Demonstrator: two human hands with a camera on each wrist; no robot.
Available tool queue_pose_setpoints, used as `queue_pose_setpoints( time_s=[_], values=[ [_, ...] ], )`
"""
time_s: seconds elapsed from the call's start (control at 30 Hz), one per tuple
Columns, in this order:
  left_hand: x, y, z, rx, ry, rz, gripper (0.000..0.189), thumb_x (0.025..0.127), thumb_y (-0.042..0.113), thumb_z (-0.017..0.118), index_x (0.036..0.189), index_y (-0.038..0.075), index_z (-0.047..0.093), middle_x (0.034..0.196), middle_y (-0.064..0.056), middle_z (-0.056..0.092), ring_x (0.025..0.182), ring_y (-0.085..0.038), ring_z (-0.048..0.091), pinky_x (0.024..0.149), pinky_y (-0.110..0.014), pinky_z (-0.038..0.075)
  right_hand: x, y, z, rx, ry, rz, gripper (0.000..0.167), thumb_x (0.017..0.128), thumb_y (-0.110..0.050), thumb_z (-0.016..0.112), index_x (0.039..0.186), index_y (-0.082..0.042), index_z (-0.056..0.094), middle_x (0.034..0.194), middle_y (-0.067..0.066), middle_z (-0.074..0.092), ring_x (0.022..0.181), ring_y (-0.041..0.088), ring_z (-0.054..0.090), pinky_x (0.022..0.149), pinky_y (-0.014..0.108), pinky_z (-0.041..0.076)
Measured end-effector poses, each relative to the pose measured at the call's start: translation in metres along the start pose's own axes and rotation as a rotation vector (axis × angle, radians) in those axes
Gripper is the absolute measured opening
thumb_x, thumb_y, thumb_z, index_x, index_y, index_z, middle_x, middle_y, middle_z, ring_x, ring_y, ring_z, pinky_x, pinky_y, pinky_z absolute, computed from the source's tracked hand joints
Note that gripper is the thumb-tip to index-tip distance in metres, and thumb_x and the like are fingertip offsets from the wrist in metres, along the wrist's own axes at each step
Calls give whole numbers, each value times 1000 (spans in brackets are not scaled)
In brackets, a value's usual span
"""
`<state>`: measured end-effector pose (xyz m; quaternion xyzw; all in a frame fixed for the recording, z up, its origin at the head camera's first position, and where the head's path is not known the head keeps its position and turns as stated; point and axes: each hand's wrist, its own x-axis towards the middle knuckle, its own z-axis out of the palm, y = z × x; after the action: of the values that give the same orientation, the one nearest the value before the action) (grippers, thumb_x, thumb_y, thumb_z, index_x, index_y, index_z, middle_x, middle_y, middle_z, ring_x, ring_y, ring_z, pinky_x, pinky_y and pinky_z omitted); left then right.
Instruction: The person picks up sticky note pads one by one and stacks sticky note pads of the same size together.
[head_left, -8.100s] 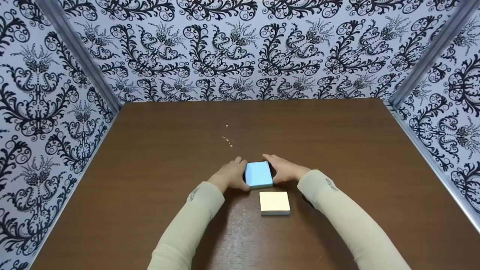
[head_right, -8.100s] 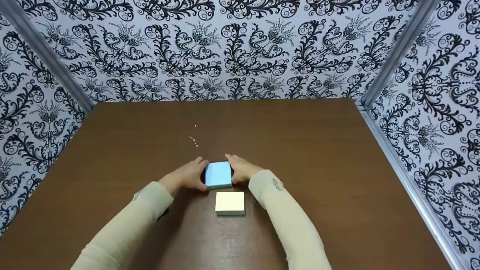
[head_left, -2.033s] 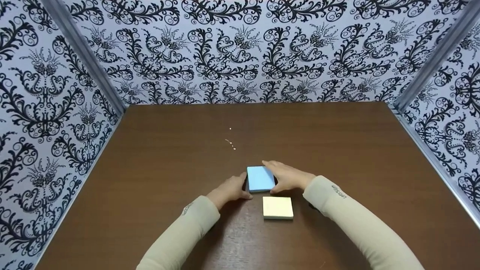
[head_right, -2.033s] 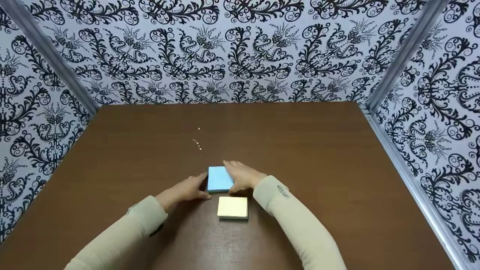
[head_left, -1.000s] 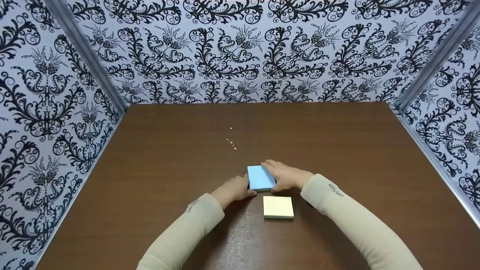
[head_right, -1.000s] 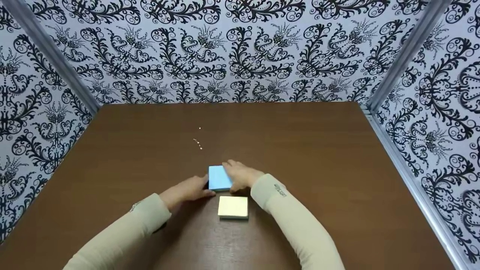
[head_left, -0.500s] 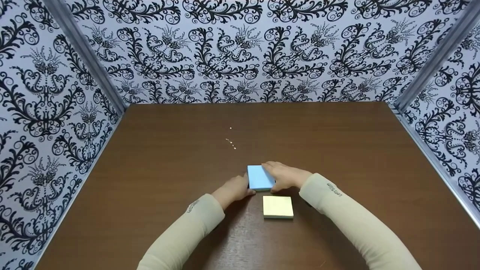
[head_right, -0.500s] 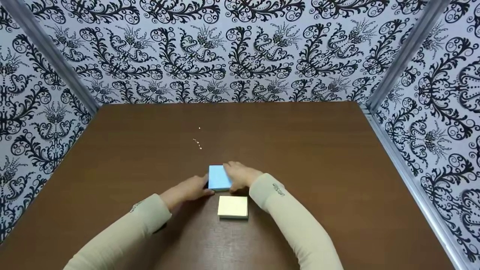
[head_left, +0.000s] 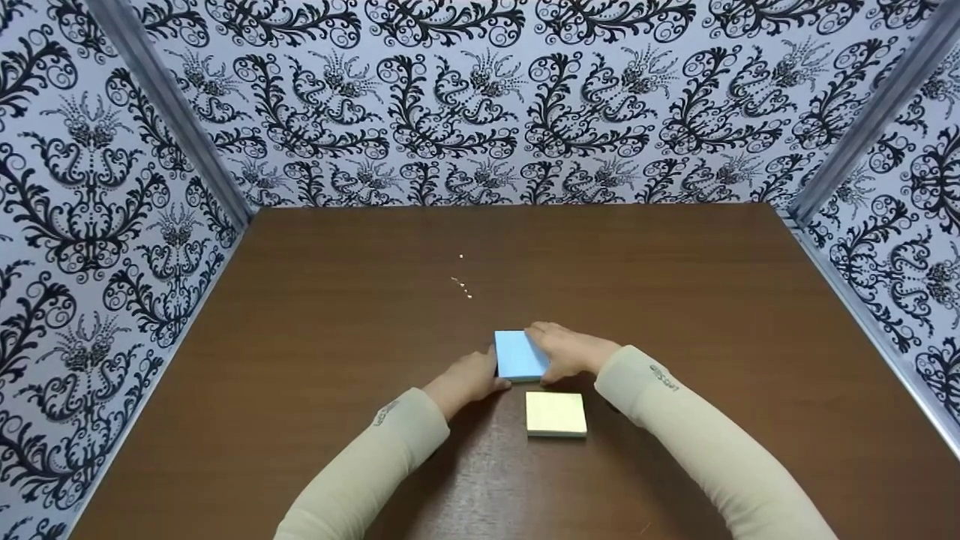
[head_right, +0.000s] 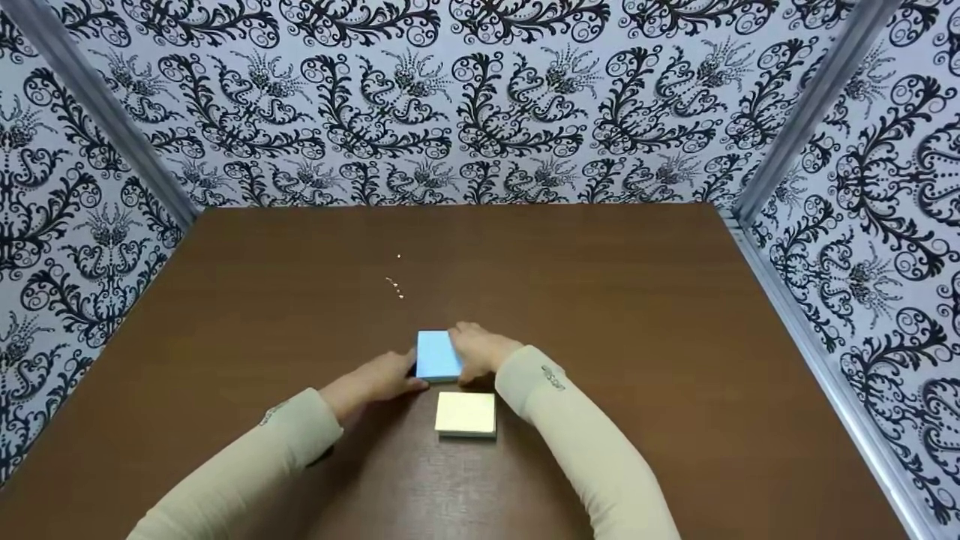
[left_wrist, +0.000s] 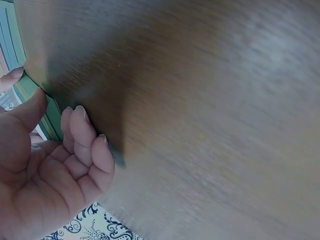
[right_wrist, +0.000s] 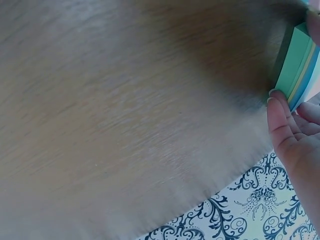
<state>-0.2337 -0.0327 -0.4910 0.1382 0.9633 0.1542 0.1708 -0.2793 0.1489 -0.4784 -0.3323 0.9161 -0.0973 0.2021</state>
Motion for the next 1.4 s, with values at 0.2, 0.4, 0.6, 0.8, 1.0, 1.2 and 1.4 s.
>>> queue_pose_setpoints(
  time_s=[0.2,0.4,0.6,0.8,1.0,1.2,1.4],
  values=[
    [0,-1,2,17,18,10,63,88,34,59,131,-5,37,110,-25,59,101,-34,58,83,-42,46,0,-1,1,2,2,-1,85,76,-20,74,139,9,25,143,28,26,133,38,25,106,46,26],
    [1,-4,3,46,8,26,62,88,33,59,131,-7,37,110,-24,59,101,-33,58,83,-41,46,1,-2,3,-4,15,-5,85,75,-21,75,138,9,27,141,28,29,131,38,28,103,46,29],
    [3,-7,2,114,-5,52,65,89,35,57,133,-9,35,113,-24,58,104,-33,58,86,-40,46,1,-3,4,2,31,8,86,74,-21,75,138,11,27,140,28,30,131,38,28,104,45,28],
    [3,-9,2,101,-19,48,67,90,35,56,135,-9,32,117,-25,57,107,-33,56,89,-40,45,2,-5,6,13,49,14,86,73,-20,76,136,11,29,138,28,33,127,38,33,102,45,31],
    [3,-10,3,85,19,75,63,88,33,59,131,-7,38,108,-23,61,100,-32,59,84,-40,47,0,-3,6,25,22,38,86,75,-21,73,140,8,24,143,25,27,133,37,25,106,45,26],
    [3,-11,3,58,23,107,61,89,31,59,131,-7,37,106,-24,61,99,-33,60,83,-40,47,-3,0,6,51,45,11,87,74,-20,75,139,9,24,141,26,28,132,39,26,105,47,25],
    [2,-11,2,71,-1,95,67,89,34,58,135,-8,33,114,-26,58,107,-33,56,90,-40,44,-12,0,-3,168,-9,48,94,76,-18,73,144,3,12,149,24,12,137,35,14,106,47,24]
  ],
)
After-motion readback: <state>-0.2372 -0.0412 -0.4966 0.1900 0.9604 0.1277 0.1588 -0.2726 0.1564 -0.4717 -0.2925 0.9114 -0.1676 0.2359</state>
